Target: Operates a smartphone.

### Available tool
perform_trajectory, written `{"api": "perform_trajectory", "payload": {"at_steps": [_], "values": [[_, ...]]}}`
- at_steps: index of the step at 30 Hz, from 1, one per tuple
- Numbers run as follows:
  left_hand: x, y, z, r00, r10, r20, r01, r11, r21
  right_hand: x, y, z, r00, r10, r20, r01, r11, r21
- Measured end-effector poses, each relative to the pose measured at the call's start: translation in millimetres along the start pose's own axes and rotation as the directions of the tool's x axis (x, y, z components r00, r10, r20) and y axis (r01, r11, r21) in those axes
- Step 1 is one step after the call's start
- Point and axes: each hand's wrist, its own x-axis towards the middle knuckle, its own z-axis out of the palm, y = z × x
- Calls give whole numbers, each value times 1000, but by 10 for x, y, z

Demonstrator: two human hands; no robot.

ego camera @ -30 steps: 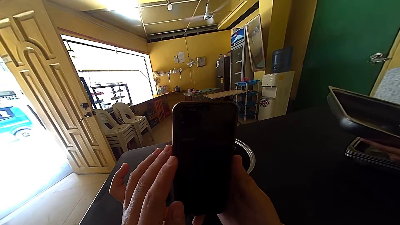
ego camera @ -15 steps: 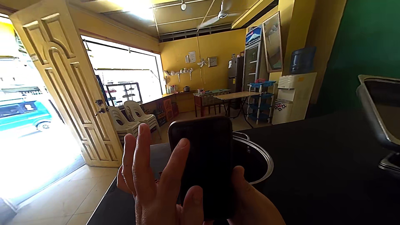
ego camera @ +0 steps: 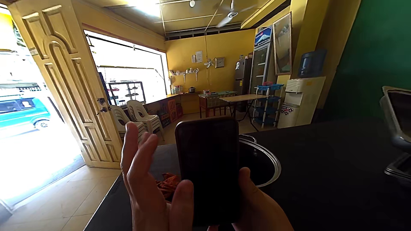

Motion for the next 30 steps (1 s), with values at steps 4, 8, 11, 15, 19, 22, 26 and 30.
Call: {"api": "perform_trajectory", "payload": {"at_steps": [4, 8, 11, 15, 19, 22, 26, 30], "values": [[9, -26, -41, 929, -220, 296, 254, 964, -79, 32, -29, -57, 998, -58, 14, 57, 997, 53], [-14, -101, 23, 773, -274, 572, 399, 911, -103, 70, -72, -104, 991, -134, 4, 133, 990, 53], [-26, -132, 85, 705, -237, 668, 467, 864, -186, 98, -119, -153, 986, -167, 2, 167, 986, 17], [-32, -159, 122, 647, -199, 736, 625, 692, -362, 103, -193, -204, 980, -193, 56, 193, 981, 10], [-39, -180, 111, 619, -167, 768, 708, 542, -452, 97, -221, -250, 968, -188, 166, 192, 981, -9], [-38, -154, 101, 625, -140, 768, 693, 552, -464, 68, -205, -222, 972, -176, 155, 192, 977, -95], [-47, -152, 87, 637, -117, 762, 655, 603, -455, 23, -212, -184, 982, -144, 120, 163, 971, -173], [-26, -164, 39, 625, -94, 775, 639, 632, -439, 37, -173, -221, 972, -155, 175, 184, 970, -160]]}}
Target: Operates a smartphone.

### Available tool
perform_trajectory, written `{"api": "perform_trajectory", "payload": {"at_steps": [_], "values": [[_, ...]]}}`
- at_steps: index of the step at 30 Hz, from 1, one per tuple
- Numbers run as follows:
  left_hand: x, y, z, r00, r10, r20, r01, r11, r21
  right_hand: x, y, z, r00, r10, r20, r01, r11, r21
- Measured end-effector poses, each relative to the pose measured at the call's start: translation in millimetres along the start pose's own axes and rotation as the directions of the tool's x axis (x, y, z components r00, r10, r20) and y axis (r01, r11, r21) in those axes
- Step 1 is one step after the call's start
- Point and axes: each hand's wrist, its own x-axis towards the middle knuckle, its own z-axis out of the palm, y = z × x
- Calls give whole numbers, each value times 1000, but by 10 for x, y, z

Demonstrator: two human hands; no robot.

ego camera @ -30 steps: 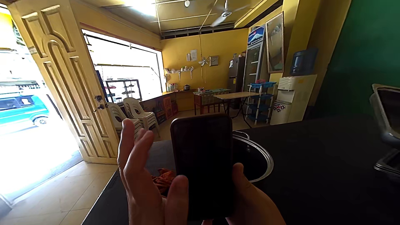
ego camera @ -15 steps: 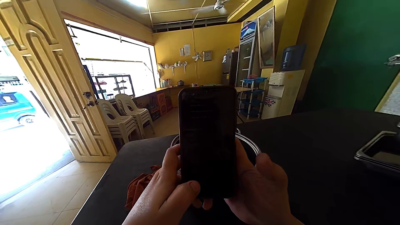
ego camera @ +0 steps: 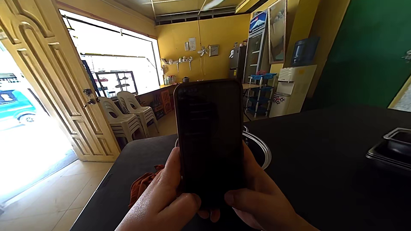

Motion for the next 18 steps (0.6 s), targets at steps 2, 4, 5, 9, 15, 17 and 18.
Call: {"api": "perform_trajectory", "payload": {"at_steps": [2, 4, 5, 9, 15, 17, 18], "values": [[-3, 15, -3, 1000, -5, -11, 6, 1000, 30, 4, 30, -17, 999, -17, 28, 17, 1000, 2], [-3, 20, -3, 1000, -11, -20, 12, 999, 52, 1, 38, -12, 1000, -19, 21, 19, 1000, -9], [-4, 22, -1, 1000, -12, -22, 13, 998, 56, -1, 39, -13, 1000, -19, 18, 19, 1000, -11], [1, 19, 9, 999, 1, -44, 1, 998, 59, -8, 47, -14, 1000, -25, 16, 25, 999, -23], [11, 3, 28, 999, 28, -45, -24, 997, 79, -17, 38, 5, 1000, -25, -7, 25, 999, -30], [15, -4, 55, 998, 40, -55, -35, 995, 95, -12, 40, 20, 999, -39, -20, 38, 998, -42], [21, -10, 72, 997, 50, -64, -42, 993, 111, -12, 44, 27, 998, -49, -26, 48, 997, -53]]}}
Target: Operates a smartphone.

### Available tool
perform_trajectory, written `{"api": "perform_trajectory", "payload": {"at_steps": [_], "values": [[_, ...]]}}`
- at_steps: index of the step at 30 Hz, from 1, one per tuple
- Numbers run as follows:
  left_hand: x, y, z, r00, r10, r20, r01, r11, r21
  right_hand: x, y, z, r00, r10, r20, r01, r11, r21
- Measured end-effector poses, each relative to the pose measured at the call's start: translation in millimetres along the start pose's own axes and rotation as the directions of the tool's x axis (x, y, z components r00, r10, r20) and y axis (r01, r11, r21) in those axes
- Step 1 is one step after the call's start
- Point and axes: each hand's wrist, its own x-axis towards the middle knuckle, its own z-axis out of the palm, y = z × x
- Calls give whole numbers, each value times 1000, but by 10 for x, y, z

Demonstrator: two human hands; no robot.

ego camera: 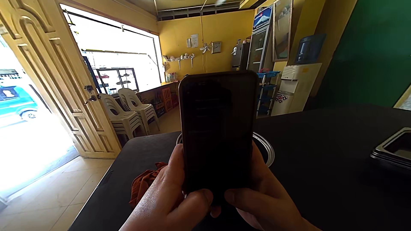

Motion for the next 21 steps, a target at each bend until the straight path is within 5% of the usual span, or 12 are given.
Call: {"api": "perform_trajectory", "payload": {"at_steps": [7, 21], "values": [[31, -25, 135, 988, 41, -147, -20, 989, 146, -12, 6, 39, 999, -33, -37, 30, 998, -61], [10, -20, 114, 988, 48, -148, -29, 991, 128, -27, 24, 35, 999, -49, -21, 48, 997, -57]]}}
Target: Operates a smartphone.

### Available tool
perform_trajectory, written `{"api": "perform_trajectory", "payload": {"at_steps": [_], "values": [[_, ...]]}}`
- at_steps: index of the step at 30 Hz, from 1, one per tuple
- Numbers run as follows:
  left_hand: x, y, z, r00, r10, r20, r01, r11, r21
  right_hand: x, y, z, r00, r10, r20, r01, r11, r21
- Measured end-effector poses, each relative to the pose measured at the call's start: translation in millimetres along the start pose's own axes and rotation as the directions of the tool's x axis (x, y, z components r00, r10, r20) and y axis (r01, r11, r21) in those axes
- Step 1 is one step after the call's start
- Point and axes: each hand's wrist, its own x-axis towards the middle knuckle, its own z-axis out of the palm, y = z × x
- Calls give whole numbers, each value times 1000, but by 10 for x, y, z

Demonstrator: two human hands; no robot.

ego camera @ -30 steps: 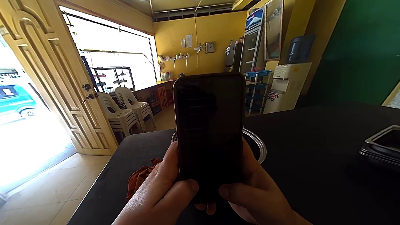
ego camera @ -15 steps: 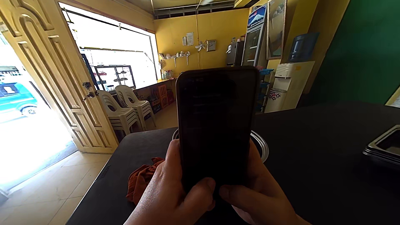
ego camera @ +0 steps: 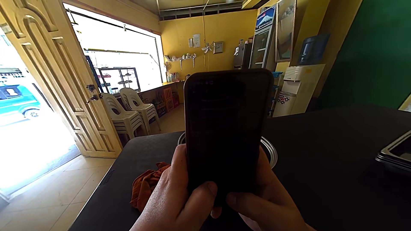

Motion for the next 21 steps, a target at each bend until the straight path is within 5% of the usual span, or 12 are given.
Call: {"api": "perform_trajectory", "payload": {"at_steps": [21], "values": [[-12, -7, 109, 995, 62, -81, -56, 996, 66, 21, 39, 34, 996, -85, -19, 85, 996, 0]]}}
